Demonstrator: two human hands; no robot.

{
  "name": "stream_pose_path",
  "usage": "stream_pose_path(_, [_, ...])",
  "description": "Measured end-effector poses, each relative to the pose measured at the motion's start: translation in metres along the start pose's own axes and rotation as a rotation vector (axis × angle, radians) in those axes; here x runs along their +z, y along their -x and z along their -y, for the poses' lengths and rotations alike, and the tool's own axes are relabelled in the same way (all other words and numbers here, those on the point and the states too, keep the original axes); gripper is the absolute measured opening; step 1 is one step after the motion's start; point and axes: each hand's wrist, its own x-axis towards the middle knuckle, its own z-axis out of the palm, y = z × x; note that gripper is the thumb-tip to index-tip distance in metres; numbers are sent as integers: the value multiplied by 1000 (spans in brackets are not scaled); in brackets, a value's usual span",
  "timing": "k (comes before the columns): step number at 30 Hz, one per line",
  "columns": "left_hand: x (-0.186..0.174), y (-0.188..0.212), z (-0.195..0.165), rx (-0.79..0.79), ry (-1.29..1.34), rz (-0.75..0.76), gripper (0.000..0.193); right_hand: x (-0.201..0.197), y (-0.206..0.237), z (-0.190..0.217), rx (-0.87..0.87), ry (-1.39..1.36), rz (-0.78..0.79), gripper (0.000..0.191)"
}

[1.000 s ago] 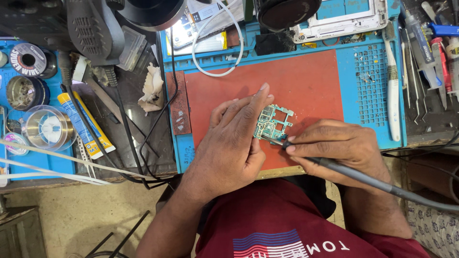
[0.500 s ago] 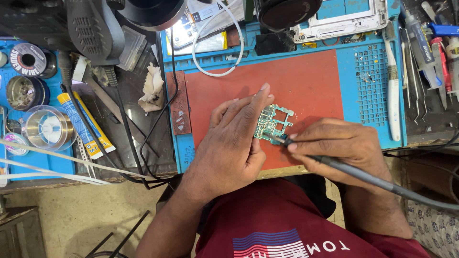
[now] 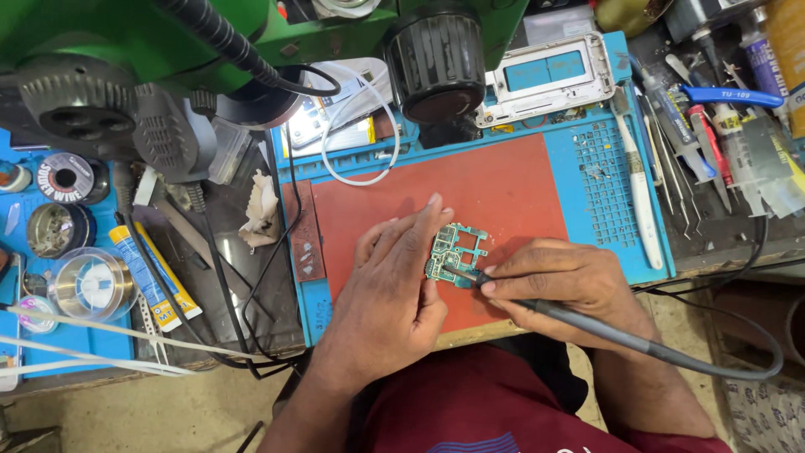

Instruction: The person solders a small green circuit board on a red mat using a soldering iron and solder wire. They hold the board with the left hand and apply solder with the right hand, working on multiple points on the board.

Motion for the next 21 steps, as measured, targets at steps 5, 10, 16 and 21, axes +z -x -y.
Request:
stream_pose_path(5, [1,1,-1,-10,6,-3,88,-1,2,-1,-19,-34,45,27])
stream_pose_path(10, [1,0,-2,-22,9,0,87,-2,2,-1,-73,-15,64,27])
stream_pose_path(16, [2,0,-2,-15,-4,-1,88,-2,0,2,-86,-42,51,26])
stream_pose_path(21, [2,0,-2,-21,-1,14,88,0,-1,5,-68,-12,29,24])
